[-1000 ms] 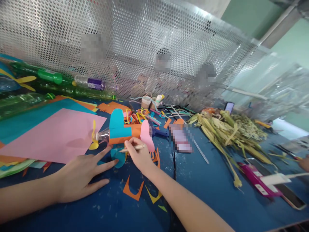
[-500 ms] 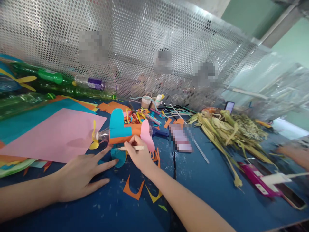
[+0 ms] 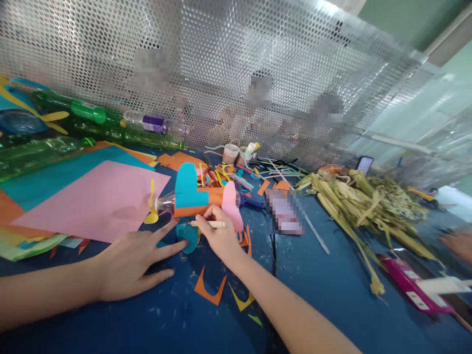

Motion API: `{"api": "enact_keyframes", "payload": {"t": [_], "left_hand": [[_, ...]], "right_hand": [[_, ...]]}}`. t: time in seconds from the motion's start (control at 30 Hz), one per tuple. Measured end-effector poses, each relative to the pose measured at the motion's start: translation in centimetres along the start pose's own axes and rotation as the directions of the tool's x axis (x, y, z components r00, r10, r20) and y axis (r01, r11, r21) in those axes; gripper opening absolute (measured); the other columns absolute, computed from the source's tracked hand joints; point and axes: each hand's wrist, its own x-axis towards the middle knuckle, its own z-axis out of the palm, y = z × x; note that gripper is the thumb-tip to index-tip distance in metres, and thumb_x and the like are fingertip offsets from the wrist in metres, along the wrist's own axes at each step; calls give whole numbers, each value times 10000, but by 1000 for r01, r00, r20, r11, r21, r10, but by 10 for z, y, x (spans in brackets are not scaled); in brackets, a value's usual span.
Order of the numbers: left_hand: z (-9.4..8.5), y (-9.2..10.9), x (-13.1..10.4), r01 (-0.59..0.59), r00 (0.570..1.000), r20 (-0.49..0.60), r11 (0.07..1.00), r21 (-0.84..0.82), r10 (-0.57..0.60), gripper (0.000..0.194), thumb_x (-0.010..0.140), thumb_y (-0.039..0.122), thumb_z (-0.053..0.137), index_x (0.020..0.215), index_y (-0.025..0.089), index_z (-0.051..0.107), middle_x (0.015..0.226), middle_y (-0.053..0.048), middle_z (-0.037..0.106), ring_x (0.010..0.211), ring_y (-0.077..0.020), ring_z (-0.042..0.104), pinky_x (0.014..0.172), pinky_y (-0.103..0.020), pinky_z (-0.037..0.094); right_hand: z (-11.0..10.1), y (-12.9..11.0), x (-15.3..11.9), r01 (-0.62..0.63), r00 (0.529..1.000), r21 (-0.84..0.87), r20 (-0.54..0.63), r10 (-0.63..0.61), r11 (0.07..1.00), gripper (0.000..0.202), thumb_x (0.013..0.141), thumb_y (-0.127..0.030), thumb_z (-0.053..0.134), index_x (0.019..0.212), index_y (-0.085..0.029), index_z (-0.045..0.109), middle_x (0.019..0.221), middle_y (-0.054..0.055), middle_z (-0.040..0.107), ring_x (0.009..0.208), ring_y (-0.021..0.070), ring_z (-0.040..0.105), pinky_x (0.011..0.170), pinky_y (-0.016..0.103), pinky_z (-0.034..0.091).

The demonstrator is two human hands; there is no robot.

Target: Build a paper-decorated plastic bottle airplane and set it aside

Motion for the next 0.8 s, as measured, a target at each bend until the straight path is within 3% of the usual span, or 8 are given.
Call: {"api": "enact_keyframes", "payload": {"t": [0.33, 0.8], "left_hand": [[0, 1, 0, 10, 1000, 8, 1000, 2, -10, 492, 884, 528, 304, 1341, 362, 381, 1416, -179, 322, 836, -291, 631, 701, -474, 501], [-2, 1, 0, 11, 1000, 23, 1000, -2, -10, 487, 885, 522, 305, 1343, 369, 369, 1423, -184, 306, 841, -292, 635, 692, -465, 503]], "right_hand": [[0, -1, -1, 6, 1000, -29, -9, -7, 1000, 283, 819, -384, 540, 641, -213, 402, 547, -55, 443, 463, 95, 464, 448, 200, 344], [0, -3, -1, -14, 1000, -16, 8, 15, 1000, 275, 822, -370, 540, 640, -209, 411, 542, -48, 476, 486, 106, 513, 470, 201, 365]]}}
